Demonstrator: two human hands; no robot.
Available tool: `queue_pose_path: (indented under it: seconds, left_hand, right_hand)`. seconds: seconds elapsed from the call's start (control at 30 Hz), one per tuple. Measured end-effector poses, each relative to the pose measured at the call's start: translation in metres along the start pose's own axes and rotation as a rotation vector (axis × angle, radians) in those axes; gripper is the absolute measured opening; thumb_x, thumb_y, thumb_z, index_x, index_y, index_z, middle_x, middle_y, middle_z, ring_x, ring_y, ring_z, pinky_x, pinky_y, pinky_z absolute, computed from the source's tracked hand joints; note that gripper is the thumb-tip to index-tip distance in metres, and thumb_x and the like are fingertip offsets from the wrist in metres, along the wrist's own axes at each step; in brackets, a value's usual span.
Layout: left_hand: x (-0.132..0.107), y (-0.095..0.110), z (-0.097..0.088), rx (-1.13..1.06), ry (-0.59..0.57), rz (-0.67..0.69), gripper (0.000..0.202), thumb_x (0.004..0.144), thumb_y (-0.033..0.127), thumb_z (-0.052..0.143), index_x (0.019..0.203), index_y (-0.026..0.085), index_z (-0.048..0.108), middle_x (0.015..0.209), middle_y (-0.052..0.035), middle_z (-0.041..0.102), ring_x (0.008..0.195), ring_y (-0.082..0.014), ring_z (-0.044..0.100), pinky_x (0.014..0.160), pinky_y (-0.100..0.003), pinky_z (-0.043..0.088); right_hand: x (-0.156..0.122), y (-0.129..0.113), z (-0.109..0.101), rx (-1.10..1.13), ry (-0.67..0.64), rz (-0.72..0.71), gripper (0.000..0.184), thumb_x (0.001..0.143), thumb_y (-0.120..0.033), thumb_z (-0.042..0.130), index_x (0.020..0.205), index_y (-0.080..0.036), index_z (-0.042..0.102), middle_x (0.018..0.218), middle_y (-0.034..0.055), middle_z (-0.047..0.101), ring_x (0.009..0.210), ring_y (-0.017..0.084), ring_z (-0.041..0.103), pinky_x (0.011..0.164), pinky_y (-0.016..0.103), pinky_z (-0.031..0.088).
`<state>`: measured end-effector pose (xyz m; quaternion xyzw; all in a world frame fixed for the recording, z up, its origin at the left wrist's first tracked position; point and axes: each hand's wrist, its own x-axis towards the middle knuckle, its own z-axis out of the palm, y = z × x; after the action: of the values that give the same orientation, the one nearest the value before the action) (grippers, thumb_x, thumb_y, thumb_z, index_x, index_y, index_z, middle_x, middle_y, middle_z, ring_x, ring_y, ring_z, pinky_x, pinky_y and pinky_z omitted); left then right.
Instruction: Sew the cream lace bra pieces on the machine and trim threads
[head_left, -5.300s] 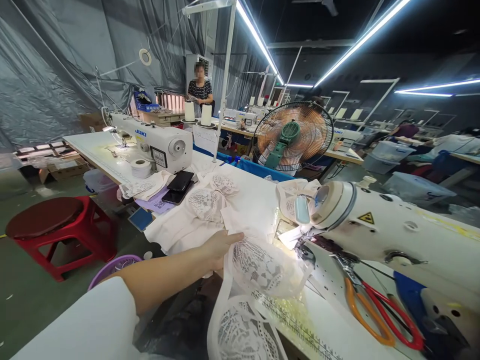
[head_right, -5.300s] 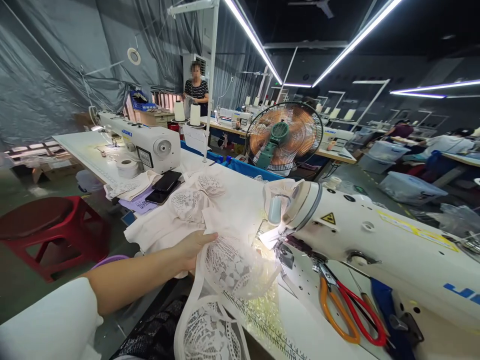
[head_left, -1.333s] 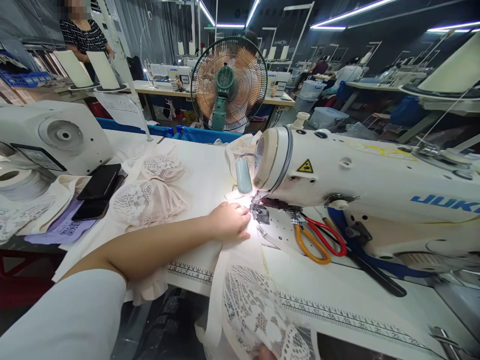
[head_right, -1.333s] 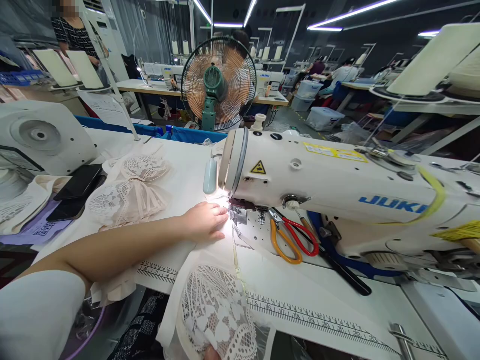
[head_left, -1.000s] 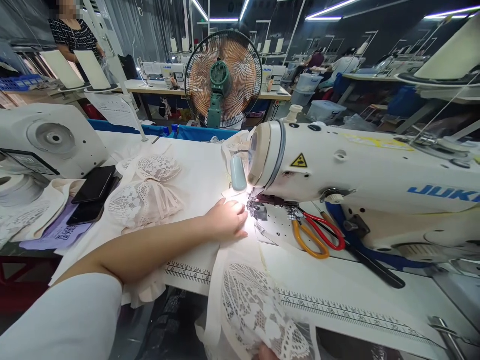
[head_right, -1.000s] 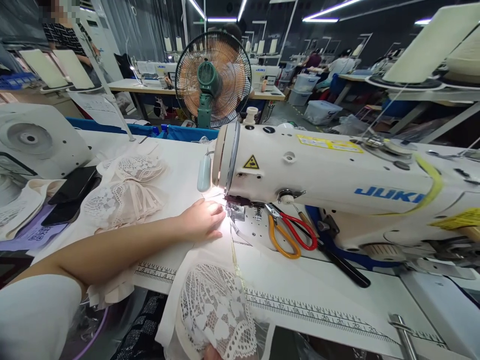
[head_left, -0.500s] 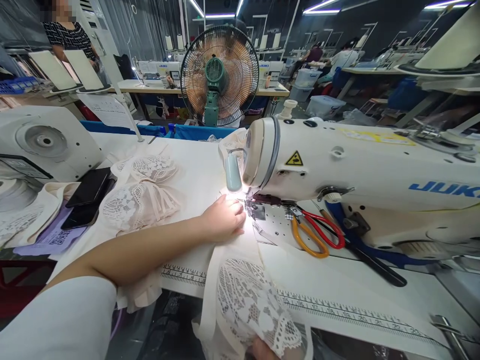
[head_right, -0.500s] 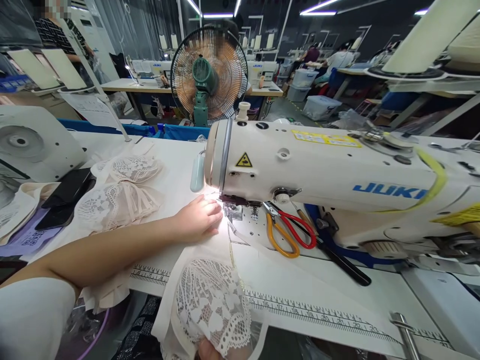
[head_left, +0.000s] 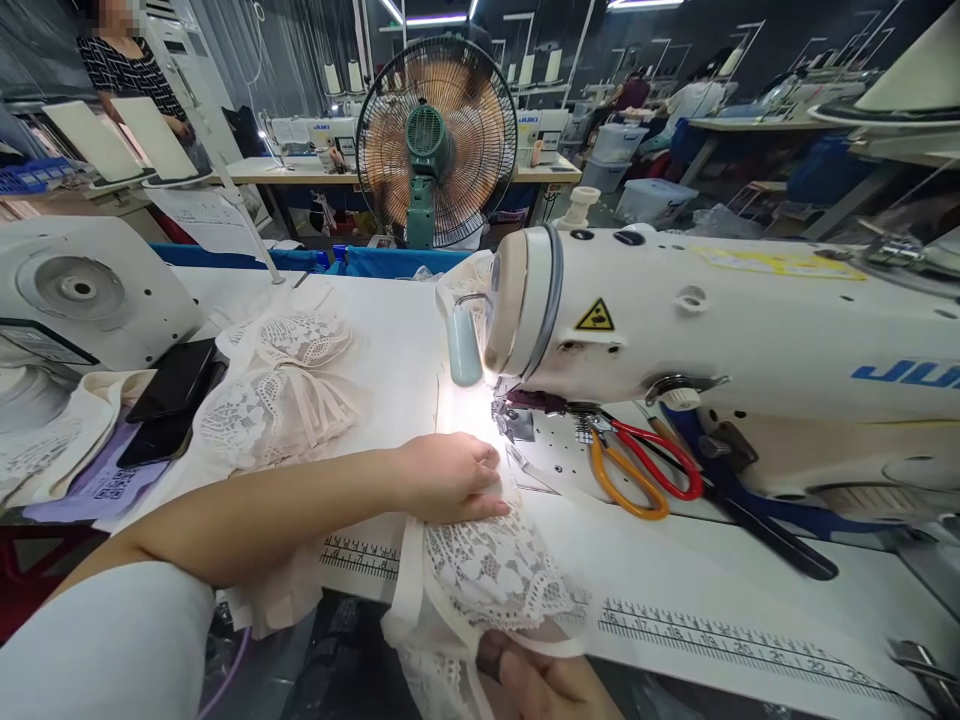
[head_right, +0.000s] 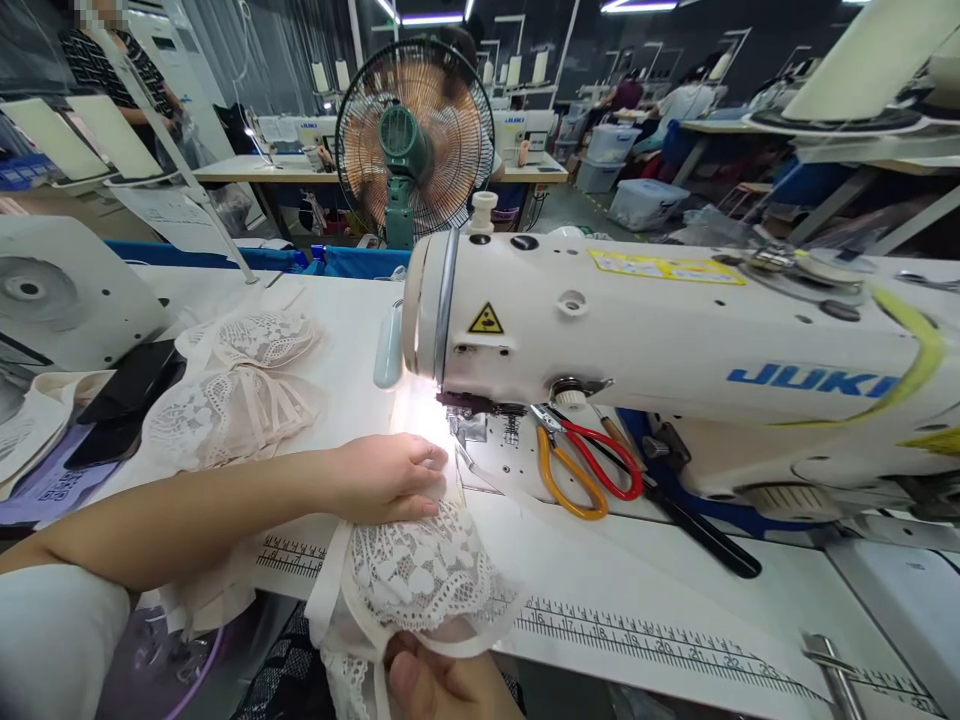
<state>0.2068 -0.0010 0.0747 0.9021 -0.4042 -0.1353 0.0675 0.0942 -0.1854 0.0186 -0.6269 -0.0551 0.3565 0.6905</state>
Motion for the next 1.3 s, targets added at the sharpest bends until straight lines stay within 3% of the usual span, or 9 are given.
queue_pose_path:
  seconds: [0.2,0.37,0.5,0.63,0.77,0.93,1.03,1.13,1.3]
  left_hand:
    - [0.002,-0.004,-0.002,-0.008,0.031,0.039,0.042,0.092,0.044,0.037,0.081,0.016,0.067,0.092,-0.0073,0.062,0.078,-0.0178,0.058,0.062,-0.026,0.043]
    - [0.007,-0.006,-0.009,0.024,-0.032,0.003,0.044,0.092,0.044,0.036,0.084,0.015,0.068,0.099,-0.0083,0.063,0.082,-0.0192,0.06,0.063,-0.026,0.044]
    - [0.012,-0.009,-0.015,0.053,-0.086,-0.05,0.045,0.092,0.045,0.036,0.087,0.016,0.069,0.105,-0.0086,0.063,0.086,-0.0199,0.06,0.066,-0.027,0.046]
    - [0.016,-0.014,-0.015,0.074,-0.086,-0.1,0.045,0.091,0.047,0.038,0.097,0.015,0.069,0.111,-0.0107,0.061,0.095,-0.0225,0.059,0.074,-0.03,0.048]
    - [0.018,-0.013,-0.015,0.109,-0.081,-0.142,0.047,0.09,0.049,0.04,0.101,0.013,0.067,0.114,-0.0127,0.059,0.103,-0.0249,0.056,0.081,-0.032,0.048]
    - [0.019,-0.011,-0.006,0.181,-0.075,-0.161,0.053,0.089,0.052,0.04,0.107,0.008,0.064,0.113,-0.0128,0.059,0.1,-0.0256,0.055,0.079,-0.033,0.048]
    - [0.019,-0.013,0.003,0.25,-0.012,-0.125,0.053,0.087,0.054,0.042,0.1,0.008,0.066,0.108,-0.0129,0.06,0.094,-0.0251,0.055,0.081,-0.034,0.046]
    - [0.018,-0.016,0.009,0.317,0.054,-0.097,0.056,0.086,0.055,0.042,0.105,0.007,0.063,0.104,-0.0124,0.06,0.091,-0.0249,0.054,0.082,-0.036,0.044]
    - [0.02,-0.021,0.012,0.383,0.105,-0.106,0.059,0.086,0.059,0.038,0.106,0.009,0.063,0.102,-0.0135,0.059,0.092,-0.0271,0.052,0.076,-0.038,0.042]
  right_hand:
    - [0.01,-0.002,0.009,0.344,-0.089,0.008,0.072,0.064,-0.068,0.062,0.121,-0.024,0.059,0.119,0.0104,0.062,0.119,0.032,0.049,0.101,0.046,0.035]
    - [0.017,-0.005,0.012,0.41,-0.011,0.013,0.067,0.059,-0.065,0.068,0.113,-0.025,0.065,0.126,0.0097,0.058,0.129,0.033,0.036,0.11,0.049,0.016]
    - [0.023,-0.014,0.016,0.46,-0.019,-0.031,0.07,0.061,-0.062,0.069,0.12,-0.026,0.06,0.129,0.0079,0.056,0.133,0.03,0.028,0.111,0.047,0.011]
    - [0.033,-0.017,0.022,0.578,-0.035,-0.067,0.077,0.059,-0.06,0.071,0.127,-0.027,0.053,0.133,0.0068,0.052,0.133,0.031,0.031,0.11,0.047,0.017]
    - [0.045,-0.013,0.028,0.604,-0.062,-0.133,0.061,0.069,-0.055,0.066,0.124,-0.032,0.054,0.135,0.0025,0.051,0.131,0.027,0.034,0.109,0.043,0.021]
    - [0.053,-0.013,0.032,0.669,-0.174,-0.203,0.055,0.073,-0.052,0.064,0.123,-0.033,0.055,0.135,0.0011,0.05,0.13,0.027,0.035,0.107,0.042,0.026]
    - [0.054,-0.012,0.031,0.651,-0.175,-0.194,0.053,0.074,-0.048,0.064,0.124,-0.032,0.055,0.134,0.0011,0.051,0.13,0.025,0.037,0.107,0.04,0.027]
    - [0.055,-0.009,0.029,0.627,-0.163,-0.189,0.054,0.074,-0.044,0.065,0.125,-0.031,0.053,0.133,0.0021,0.052,0.13,0.023,0.037,0.108,0.039,0.024]
    - [0.053,-0.007,0.024,0.533,-0.099,-0.112,0.06,0.07,-0.05,0.067,0.125,-0.027,0.054,0.137,0.005,0.048,0.133,0.025,0.031,0.108,0.041,0.025]
